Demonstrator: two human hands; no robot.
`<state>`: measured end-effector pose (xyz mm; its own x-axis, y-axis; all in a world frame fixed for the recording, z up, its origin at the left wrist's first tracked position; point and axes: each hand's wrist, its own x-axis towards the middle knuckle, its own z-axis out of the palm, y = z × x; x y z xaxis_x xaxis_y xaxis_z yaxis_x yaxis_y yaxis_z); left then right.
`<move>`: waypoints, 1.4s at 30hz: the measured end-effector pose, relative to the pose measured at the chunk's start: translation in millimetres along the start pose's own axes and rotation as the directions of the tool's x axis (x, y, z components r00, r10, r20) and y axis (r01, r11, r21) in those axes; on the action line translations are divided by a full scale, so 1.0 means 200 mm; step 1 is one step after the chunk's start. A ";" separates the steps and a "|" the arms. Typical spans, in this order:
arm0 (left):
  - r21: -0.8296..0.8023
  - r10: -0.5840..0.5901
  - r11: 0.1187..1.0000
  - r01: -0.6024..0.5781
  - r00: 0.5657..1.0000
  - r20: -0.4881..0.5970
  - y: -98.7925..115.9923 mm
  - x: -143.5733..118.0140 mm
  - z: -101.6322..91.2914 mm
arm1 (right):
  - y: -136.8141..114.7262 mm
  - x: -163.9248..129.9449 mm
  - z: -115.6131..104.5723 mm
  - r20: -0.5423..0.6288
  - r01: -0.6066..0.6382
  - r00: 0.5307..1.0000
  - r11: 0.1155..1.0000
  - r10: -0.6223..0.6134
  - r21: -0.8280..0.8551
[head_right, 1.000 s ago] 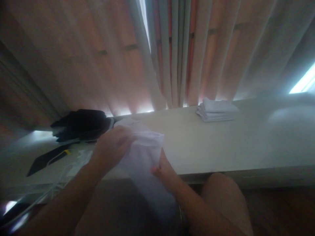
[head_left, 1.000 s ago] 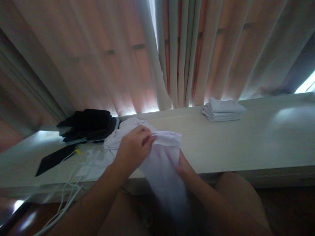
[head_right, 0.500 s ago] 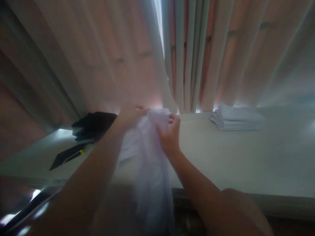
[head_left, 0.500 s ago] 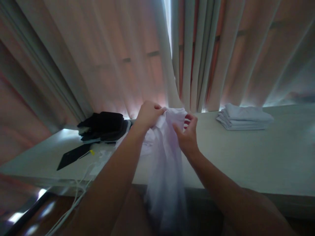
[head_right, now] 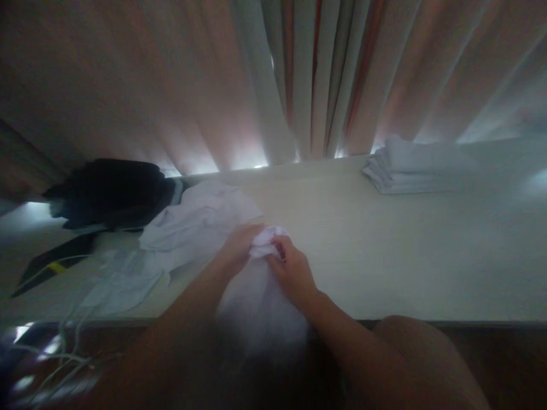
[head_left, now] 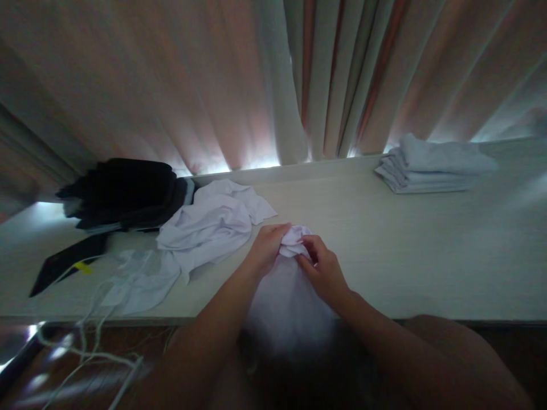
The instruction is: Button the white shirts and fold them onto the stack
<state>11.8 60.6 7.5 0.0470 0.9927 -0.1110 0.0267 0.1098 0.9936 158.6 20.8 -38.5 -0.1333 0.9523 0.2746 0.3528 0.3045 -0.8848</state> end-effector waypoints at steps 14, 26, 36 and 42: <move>0.407 0.224 0.889 -0.209 0.974 0.010 -0.27 0.06 -0.19 | 0.24 0.08 0.09 0.246 -0.504 0.862 0.695 0.443 0.514; 0.595 0.123 0.788 -0.156 0.988 0.097 -0.28 0.06 -0.22 | 0.23 0.07 0.02 0.092 -0.469 0.850 0.668 0.518 0.577; 0.579 -0.014 0.798 -0.167 0.955 0.296 -0.23 0.04 -0.24 | 0.25 0.06 0.02 -0.014 -0.357 0.911 0.805 0.412 0.473; 0.549 -0.038 0.830 -0.094 0.974 0.225 -0.26 0.02 -0.19 | 0.20 0.02 0.03 -0.068 -0.285 0.946 0.916 0.316 0.282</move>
<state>-26.9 60.5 -44.4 0.2692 0.9513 -0.1505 0.5659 -0.0297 0.8239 165.8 37.4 -75.1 0.0478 0.9988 0.0061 0.1003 0.0013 -0.9950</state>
